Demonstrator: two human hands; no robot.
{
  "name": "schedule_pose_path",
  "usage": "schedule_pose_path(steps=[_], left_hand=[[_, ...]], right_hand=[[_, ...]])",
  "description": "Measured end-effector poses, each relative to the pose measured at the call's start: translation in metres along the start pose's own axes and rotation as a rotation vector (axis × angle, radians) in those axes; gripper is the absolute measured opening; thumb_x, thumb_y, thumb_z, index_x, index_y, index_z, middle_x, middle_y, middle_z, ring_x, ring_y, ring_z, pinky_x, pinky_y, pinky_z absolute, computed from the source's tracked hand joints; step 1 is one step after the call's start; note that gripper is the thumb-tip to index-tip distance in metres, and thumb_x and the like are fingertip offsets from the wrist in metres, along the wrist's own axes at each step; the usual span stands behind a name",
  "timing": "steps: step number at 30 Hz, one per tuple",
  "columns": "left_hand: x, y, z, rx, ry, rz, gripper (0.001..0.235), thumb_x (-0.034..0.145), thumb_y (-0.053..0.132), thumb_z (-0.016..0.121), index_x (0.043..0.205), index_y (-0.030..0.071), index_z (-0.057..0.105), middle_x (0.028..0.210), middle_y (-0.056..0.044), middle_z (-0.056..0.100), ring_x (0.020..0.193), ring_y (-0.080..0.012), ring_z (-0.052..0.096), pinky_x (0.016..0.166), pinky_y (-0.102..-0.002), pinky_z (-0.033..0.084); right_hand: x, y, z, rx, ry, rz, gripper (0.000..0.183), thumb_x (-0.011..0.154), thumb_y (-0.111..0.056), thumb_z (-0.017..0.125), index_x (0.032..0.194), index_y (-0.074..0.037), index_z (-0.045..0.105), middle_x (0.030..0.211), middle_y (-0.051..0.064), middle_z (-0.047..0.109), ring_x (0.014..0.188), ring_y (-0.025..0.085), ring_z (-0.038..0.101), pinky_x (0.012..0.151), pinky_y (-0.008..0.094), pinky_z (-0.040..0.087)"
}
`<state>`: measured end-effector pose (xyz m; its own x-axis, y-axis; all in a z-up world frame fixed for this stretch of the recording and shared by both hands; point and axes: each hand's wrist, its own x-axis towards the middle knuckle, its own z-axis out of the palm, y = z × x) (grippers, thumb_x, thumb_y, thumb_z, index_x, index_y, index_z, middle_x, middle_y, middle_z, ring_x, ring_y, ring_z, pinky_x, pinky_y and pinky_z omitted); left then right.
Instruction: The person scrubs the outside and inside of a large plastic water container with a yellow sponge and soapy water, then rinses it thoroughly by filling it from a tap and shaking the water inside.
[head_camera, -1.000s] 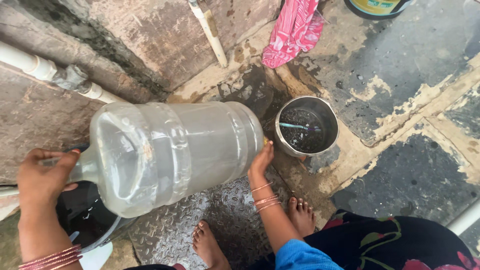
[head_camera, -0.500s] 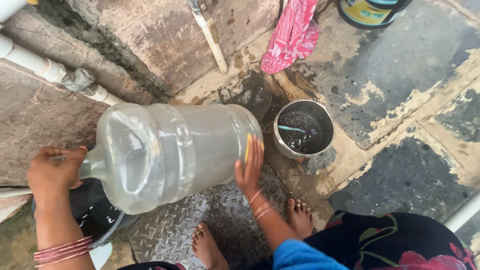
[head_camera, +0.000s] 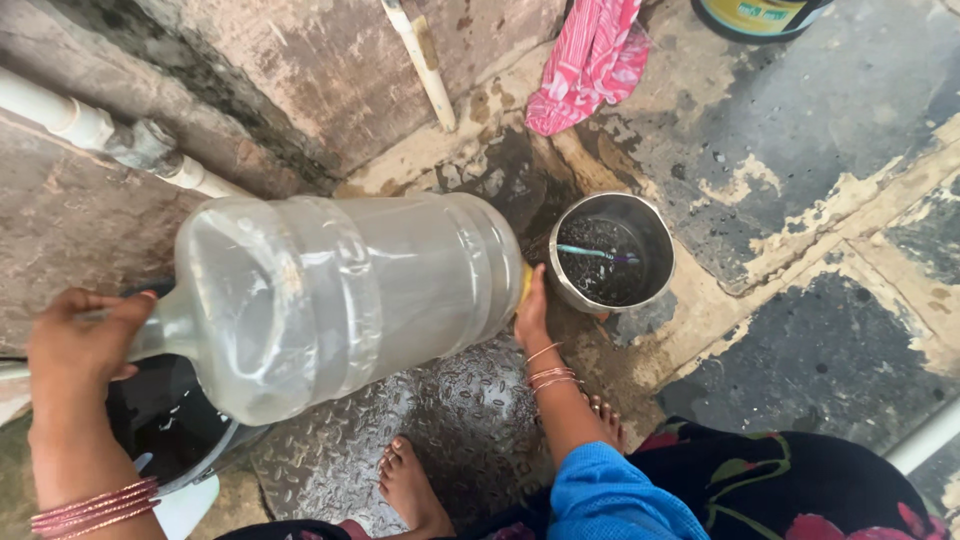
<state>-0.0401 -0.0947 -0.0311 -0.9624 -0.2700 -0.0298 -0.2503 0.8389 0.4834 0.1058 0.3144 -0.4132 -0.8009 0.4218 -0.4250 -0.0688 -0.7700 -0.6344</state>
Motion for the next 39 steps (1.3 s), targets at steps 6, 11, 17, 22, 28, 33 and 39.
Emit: schedule_pose_path(steps=[6, 11, 17, 22, 28, 33, 39], left_hand=[[0.008, -0.011, -0.001, 0.021, 0.004, -0.005, 0.044, 0.087, 0.039, 0.085, 0.105, 0.002, 0.070, 0.090, -0.021, 0.072, 0.062, -0.0321, 0.067, 0.049, -0.040, 0.052], [0.027, -0.032, -0.002, -0.053, -0.063, -0.102, 0.055, 0.086, 0.042, 0.086, 0.120, 0.004, 0.065, 0.102, -0.019, 0.071, 0.077, -0.0263, 0.070, 0.054, -0.037, 0.055], [0.018, -0.042, -0.009, -0.096, -0.117, -0.013, 0.070, 0.086, 0.037, 0.088, 0.132, -0.005, 0.056, 0.108, -0.027, 0.069, 0.087, -0.0292, 0.072, 0.064, -0.037, 0.061], [0.017, -0.039, -0.007, -0.168, -0.120, 0.079, 0.065, 0.086, 0.036, 0.088, 0.123, -0.005, 0.056, 0.104, -0.025, 0.069, 0.085, -0.0272, 0.071, 0.064, -0.038, 0.060], [-0.003, -0.027, -0.014, -0.196, -0.114, 0.175, 0.061, 0.084, 0.036, 0.087, 0.119, -0.006, 0.060, 0.099, -0.022, 0.071, 0.082, -0.0263, 0.071, 0.065, -0.037, 0.058], [-0.015, -0.005, -0.012, 0.002, -0.017, 0.079, 0.064, 0.087, 0.039, 0.087, 0.125, -0.006, 0.062, 0.097, -0.030, 0.074, 0.072, -0.0321, 0.073, 0.064, -0.039, 0.056], [-0.001, -0.015, -0.008, -0.034, -0.030, 0.047, 0.065, 0.086, 0.037, 0.087, 0.123, -0.008, 0.059, 0.096, -0.029, 0.071, 0.067, -0.0333, 0.073, 0.057, -0.041, 0.058]], right_hand=[[-0.012, 0.063, -0.021, 0.247, 0.084, 0.081, 0.081, 0.098, -0.067, 0.034, 0.151, -0.007, 0.045, 0.152, 0.013, 0.052, 0.141, 0.031, 0.048, 0.117, 0.044, 0.038], [-0.020, 0.031, 0.002, 0.202, 0.173, 0.097, 0.081, 0.101, -0.066, 0.033, 0.144, 0.000, 0.050, 0.136, 0.019, 0.063, 0.127, 0.033, 0.060, 0.108, 0.047, 0.046], [-0.039, 0.001, 0.058, -0.155, 0.307, -0.167, 0.071, 0.104, -0.058, 0.031, 0.150, -0.006, 0.047, 0.143, 0.018, 0.057, 0.130, 0.037, 0.050, 0.110, 0.050, 0.036], [-0.073, -0.008, 0.126, -1.028, 0.396, -0.736, 0.070, 0.111, -0.054, 0.020, 0.158, -0.005, 0.039, 0.166, 0.021, 0.035, 0.155, 0.038, 0.017, 0.124, 0.057, 0.003], [-0.071, -0.064, 0.165, -1.255, -0.118, -0.614, 0.078, 0.104, -0.061, 0.007, 0.156, -0.013, 0.041, 0.165, 0.007, 0.037, 0.156, 0.028, 0.020, 0.127, 0.053, 0.000], [-0.057, -0.085, 0.208, -1.386, -0.042, -0.481, 0.064, 0.100, -0.056, 0.025, 0.140, -0.019, 0.059, 0.151, 0.006, 0.055, 0.150, 0.029, 0.036, 0.123, 0.057, 0.009], [-0.167, -0.051, 0.270, -1.010, -0.638, -0.807, 0.101, 0.101, -0.076, 0.013, 0.163, 0.003, 0.025, 0.172, 0.023, 0.026, 0.162, 0.038, 0.021, 0.134, 0.053, 0.009]])
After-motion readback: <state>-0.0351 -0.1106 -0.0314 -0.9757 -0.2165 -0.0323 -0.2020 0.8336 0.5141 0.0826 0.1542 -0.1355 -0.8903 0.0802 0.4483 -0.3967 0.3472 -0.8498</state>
